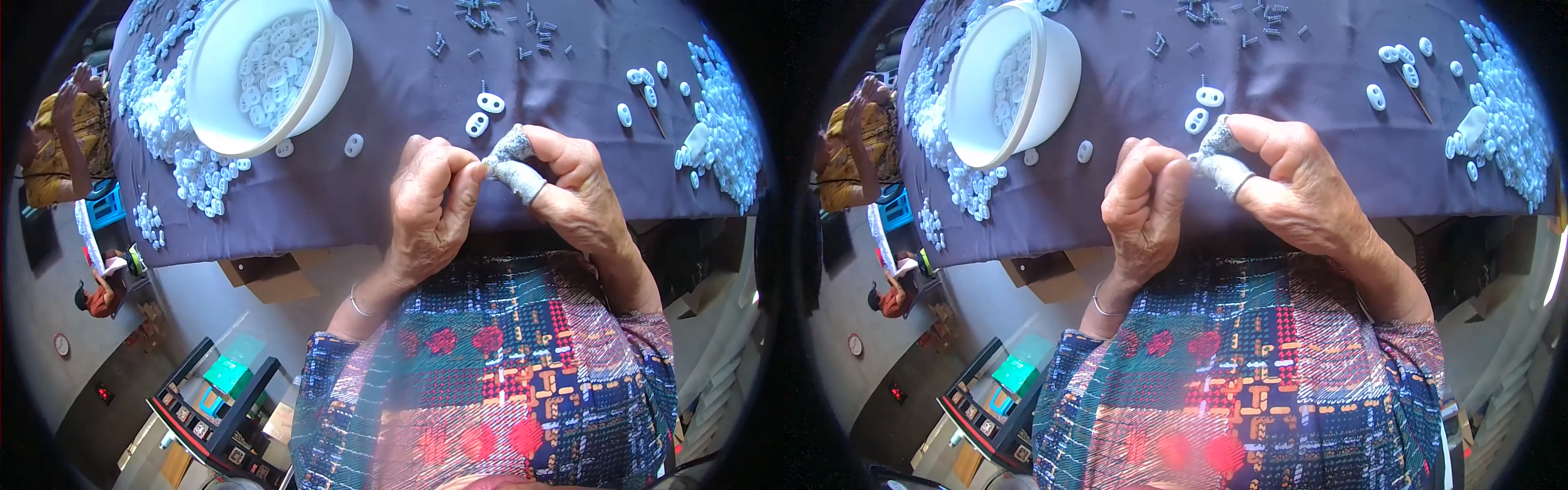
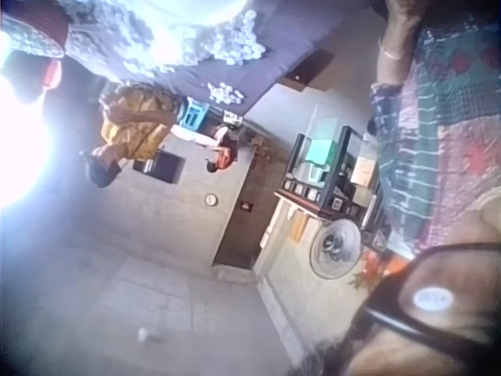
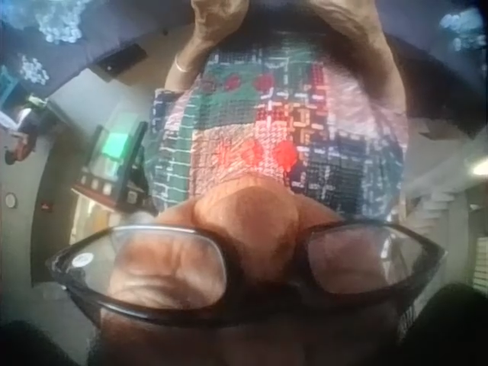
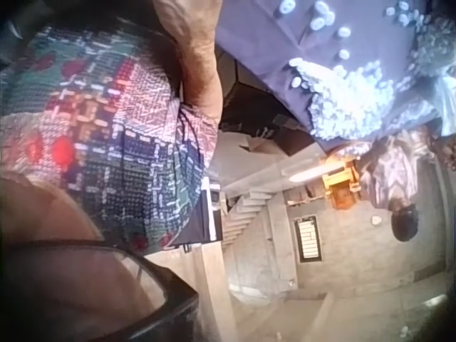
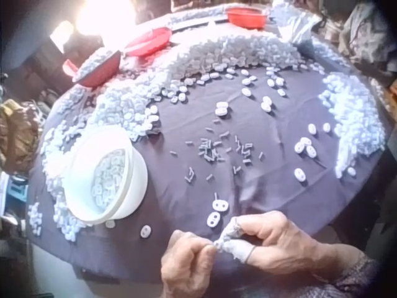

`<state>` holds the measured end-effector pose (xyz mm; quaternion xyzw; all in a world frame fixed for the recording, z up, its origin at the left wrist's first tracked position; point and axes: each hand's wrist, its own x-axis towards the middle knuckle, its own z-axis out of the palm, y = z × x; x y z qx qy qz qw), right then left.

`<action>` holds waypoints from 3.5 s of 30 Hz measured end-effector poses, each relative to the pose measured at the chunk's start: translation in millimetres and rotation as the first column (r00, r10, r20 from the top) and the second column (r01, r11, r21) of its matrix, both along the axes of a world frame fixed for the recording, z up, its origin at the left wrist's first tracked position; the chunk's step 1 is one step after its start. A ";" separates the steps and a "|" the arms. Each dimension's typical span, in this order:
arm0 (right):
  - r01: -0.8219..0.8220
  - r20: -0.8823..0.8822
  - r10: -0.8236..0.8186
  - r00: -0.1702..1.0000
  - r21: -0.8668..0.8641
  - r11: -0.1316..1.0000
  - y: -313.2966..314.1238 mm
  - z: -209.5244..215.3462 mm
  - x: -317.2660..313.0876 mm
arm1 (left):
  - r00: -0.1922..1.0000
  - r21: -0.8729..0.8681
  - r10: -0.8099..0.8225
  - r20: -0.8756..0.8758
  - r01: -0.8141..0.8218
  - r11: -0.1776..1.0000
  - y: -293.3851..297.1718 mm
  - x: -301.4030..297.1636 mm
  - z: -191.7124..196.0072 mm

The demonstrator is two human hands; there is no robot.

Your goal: The person assembles plastic cord locks by picking up small metal springs and plastic pieces from the table and inserting the springs into the plastic pieces by hand.

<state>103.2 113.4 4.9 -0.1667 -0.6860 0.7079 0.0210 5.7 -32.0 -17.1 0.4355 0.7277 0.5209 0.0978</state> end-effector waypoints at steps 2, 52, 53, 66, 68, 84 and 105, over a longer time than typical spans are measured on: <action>0.016 -0.019 -0.016 1.000 -0.028 0.999 -2.4 0.8 0.1 | 1.000 0.016 0.011 0.019 -0.011 1.000 0.2 0.3 -1.2; 0.152 0.019 -0.153 0.988 0.032 0.988 1.6 13.6 9.0 | 0.975 -0.012 0.013 0.223 -0.011 1.000 -5.6 0.9 13.5; 0.181 0.021 -0.181 0.983 0.019 0.983 2.5 14.2 10.2 | 0.991 -0.035 0.081 0.106 -0.078 0.996 -4.8 -0.1 14.4; 0.265 -0.143 -0.258 0.956 0.034 0.964 1.4 1.9 22.6 | 0.936 -0.326 0.046 -0.348 -0.167 0.931 22.2 -15.9 17.9; 0.271 -0.142 -0.266 0.954 0.018 0.962 1.6 1.9 24.7 | 0.990 -0.240 0.132 -0.039 -0.137 0.961 17.9 -6.6 17.8; 0.139 -0.147 -0.111 0.983 0.195 0.971 -6.3 10.2 21.6 | 0.304 0.060 -0.021 0.952 -0.119 0.991 -14.7 10.5 27.0; 0.102 -0.166 -0.055 0.985 0.291 0.951 -8.1 8.7 17.2 | 0.318 0.060 -0.011 0.948 -0.145 0.988 -16.5 13.2 23.3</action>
